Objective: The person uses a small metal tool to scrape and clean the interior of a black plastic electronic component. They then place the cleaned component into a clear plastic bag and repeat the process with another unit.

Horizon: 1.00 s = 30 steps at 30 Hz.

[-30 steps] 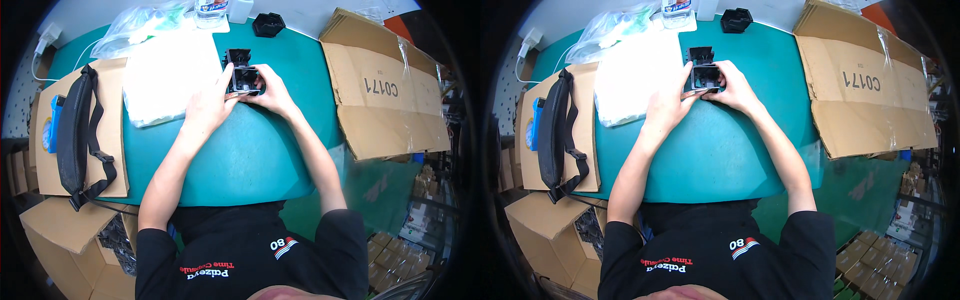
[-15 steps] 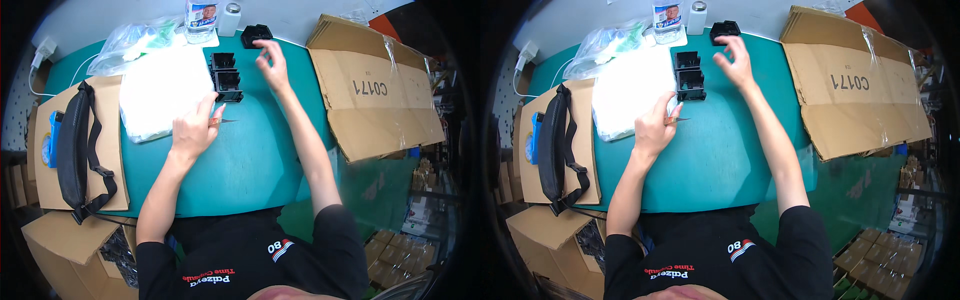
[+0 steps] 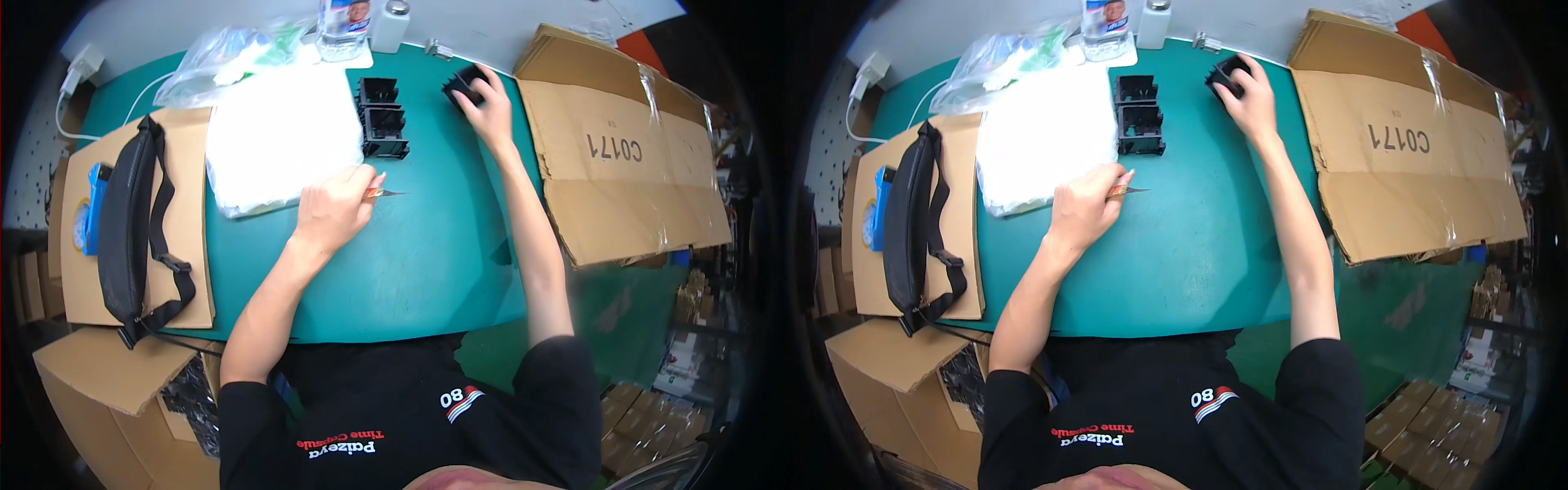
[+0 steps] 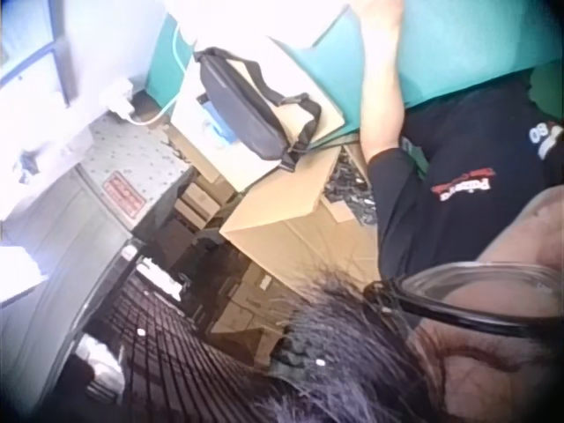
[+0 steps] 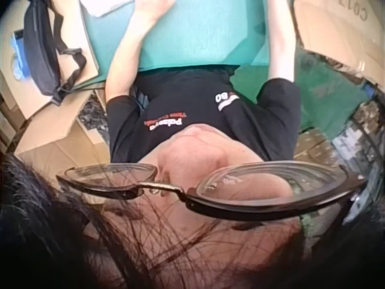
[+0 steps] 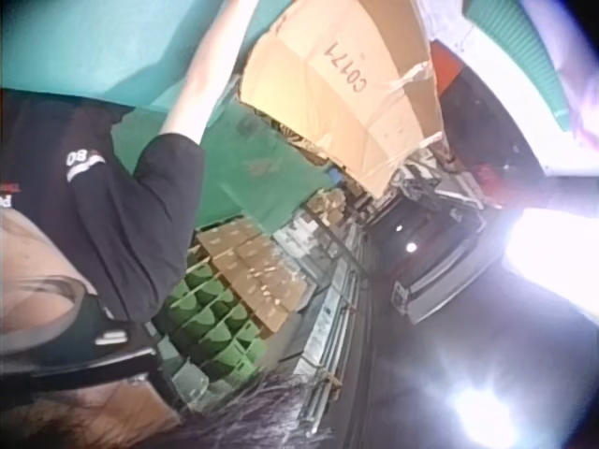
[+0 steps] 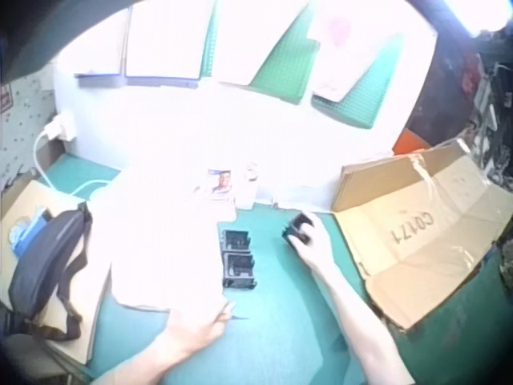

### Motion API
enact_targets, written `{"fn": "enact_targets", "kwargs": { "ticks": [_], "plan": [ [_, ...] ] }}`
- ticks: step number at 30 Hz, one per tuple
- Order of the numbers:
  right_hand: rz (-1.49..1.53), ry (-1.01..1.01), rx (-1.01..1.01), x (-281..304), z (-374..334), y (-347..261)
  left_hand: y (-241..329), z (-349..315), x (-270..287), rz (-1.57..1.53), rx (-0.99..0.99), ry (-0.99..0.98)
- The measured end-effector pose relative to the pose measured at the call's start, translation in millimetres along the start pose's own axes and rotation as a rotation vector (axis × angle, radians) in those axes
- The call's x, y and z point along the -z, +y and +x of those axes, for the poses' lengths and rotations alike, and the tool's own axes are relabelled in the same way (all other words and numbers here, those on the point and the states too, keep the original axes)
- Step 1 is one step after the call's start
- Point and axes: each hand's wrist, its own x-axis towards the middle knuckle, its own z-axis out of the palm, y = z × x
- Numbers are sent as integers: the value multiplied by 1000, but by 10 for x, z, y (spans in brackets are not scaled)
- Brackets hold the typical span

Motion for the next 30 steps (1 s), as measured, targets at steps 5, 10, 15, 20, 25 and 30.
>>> {"fn": "enact_targets", "kwargs": {
  "ticks": [5,10,15,20,25,30],
  "plan": [
    [432,-118,-122,456,-735,-607,139,-56,16,-89,8,-60],
    [587,-476,-100,746,-1097,-1154,337,-46,97,-107,-11,-149],
    [521,-486,10,685,-1170,-1228,419,-42,101,51,-75,-227],
    [425,-290,-80,548,-1266,-1382,468,-11,120,121,-100,-297],
    [415,-262,-57,452,-1309,-1321,449,-64,97,116,-118,-310],
    [433,-254,-66,433,-1328,-1311,468,-59,111,106,-117,-361]
  ]
}}
